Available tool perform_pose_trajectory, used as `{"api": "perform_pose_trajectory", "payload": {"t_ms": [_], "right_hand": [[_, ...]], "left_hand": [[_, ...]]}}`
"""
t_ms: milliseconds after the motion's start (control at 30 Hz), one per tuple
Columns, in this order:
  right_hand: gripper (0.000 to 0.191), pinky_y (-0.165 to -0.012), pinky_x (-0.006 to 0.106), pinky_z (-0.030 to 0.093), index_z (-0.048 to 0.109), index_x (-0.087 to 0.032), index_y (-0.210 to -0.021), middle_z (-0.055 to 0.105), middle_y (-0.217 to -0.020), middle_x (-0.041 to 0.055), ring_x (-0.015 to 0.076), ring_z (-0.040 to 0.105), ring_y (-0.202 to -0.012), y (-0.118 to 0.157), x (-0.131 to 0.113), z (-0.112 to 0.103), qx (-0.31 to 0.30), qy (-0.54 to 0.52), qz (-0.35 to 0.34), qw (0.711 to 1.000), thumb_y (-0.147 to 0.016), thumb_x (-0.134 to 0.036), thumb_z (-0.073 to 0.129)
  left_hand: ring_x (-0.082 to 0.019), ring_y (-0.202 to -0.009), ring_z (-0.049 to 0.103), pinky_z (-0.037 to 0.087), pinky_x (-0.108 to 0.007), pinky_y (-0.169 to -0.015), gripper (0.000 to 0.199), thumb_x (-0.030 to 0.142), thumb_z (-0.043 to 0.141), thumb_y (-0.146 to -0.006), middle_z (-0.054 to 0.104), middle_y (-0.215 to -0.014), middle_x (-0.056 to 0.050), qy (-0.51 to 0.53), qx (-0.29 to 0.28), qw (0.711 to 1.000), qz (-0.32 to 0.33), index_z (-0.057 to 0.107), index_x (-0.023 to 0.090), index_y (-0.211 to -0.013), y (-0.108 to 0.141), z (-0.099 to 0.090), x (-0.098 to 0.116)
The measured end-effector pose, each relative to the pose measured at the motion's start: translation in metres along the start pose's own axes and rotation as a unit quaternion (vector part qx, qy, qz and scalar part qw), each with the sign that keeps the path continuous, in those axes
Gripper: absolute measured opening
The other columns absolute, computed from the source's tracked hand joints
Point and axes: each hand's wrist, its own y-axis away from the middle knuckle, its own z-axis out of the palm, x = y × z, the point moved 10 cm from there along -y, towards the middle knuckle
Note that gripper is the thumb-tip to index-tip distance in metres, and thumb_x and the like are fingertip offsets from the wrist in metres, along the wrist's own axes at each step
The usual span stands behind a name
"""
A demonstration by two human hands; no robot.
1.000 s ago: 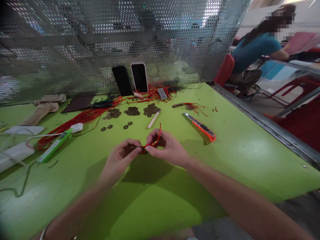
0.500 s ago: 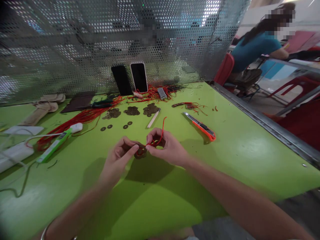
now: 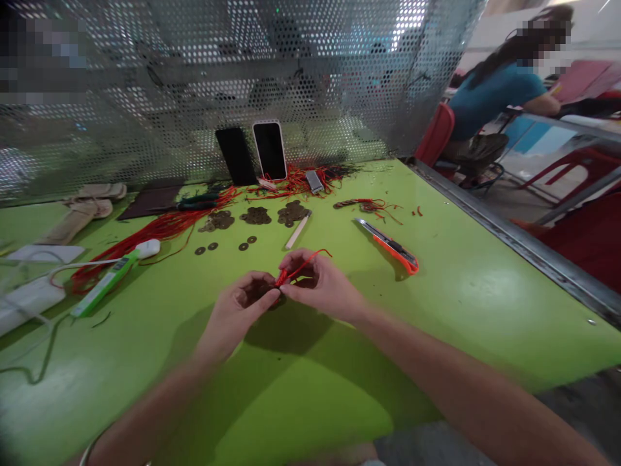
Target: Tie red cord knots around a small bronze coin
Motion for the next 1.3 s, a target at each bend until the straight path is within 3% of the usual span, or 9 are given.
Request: {"api": "perform_pose_trajectory", "payload": {"t_ms": [267,600,767,900,1067,1300], "right_hand": [[0.021,-0.070,0.024,0.047,0.052,-0.018,-0.092,0.056,-0.085,0.0008,0.0089,0.055,-0.074,0.000,0.003,-0.006,0.026,0.032,0.016,0.999,-0.077,-0.028,0.064],[0.022,-0.069,0.022,0.046,0.055,-0.017,-0.085,0.059,-0.079,-0.0007,0.0078,0.056,-0.071,-0.003,0.008,-0.013,0.048,-0.019,0.029,0.998,-0.072,-0.026,0.070],[0.022,-0.067,0.022,0.046,0.055,-0.017,-0.081,0.060,-0.075,-0.0013,0.0069,0.057,-0.067,-0.004,0.017,-0.009,0.041,-0.102,0.051,0.993,-0.070,-0.024,0.072],[0.022,-0.065,0.021,0.046,0.054,-0.017,-0.079,0.060,-0.074,-0.0019,0.0064,0.057,-0.066,-0.004,0.019,-0.005,0.034,-0.136,0.057,0.989,-0.069,-0.023,0.073],[0.020,-0.070,0.021,0.046,0.055,-0.018,-0.079,0.059,-0.078,-0.0015,0.0069,0.056,-0.071,-0.003,0.013,-0.006,0.036,-0.100,0.036,0.994,-0.070,-0.023,0.072],[0.021,-0.073,0.024,0.046,0.056,-0.018,-0.085,0.059,-0.081,0.0001,0.0094,0.056,-0.076,-0.002,0.010,-0.006,0.033,-0.007,0.017,0.999,-0.072,-0.027,0.069]], "left_hand": [[-0.014,-0.074,0.059,0.048,-0.029,-0.071,0.017,0.031,0.064,-0.075,0.065,-0.080,-0.003,-0.053,0.002,0.999,0.005,0.062,0.017,-0.085,0.003,-0.001,0.002],[-0.010,-0.068,0.055,0.045,-0.022,-0.064,0.017,0.030,0.064,-0.076,0.062,-0.077,-0.001,0.076,-0.071,0.993,-0.051,0.060,0.017,-0.087,0.000,0.014,-0.011],[-0.011,-0.070,0.055,0.044,-0.023,-0.065,0.017,0.028,0.064,-0.076,0.062,-0.080,-0.002,0.071,-0.056,0.993,-0.072,0.062,0.017,-0.090,0.002,0.011,-0.015],[-0.009,-0.066,0.053,0.042,-0.022,-0.064,0.015,0.030,0.066,-0.075,0.060,-0.073,0.000,0.120,-0.072,0.985,-0.097,0.062,0.017,-0.082,0.002,0.014,-0.018],[-0.008,-0.065,0.051,0.040,-0.021,-0.064,0.019,0.032,0.070,-0.070,0.058,-0.072,0.002,0.130,-0.071,0.981,-0.127,0.063,0.017,-0.081,0.004,0.016,-0.020],[-0.007,-0.056,0.045,0.035,-0.019,-0.052,0.024,0.041,0.065,-0.073,0.052,-0.062,0.003,0.071,-0.042,0.993,-0.088,0.065,0.017,-0.079,0.003,0.012,-0.017]]}}
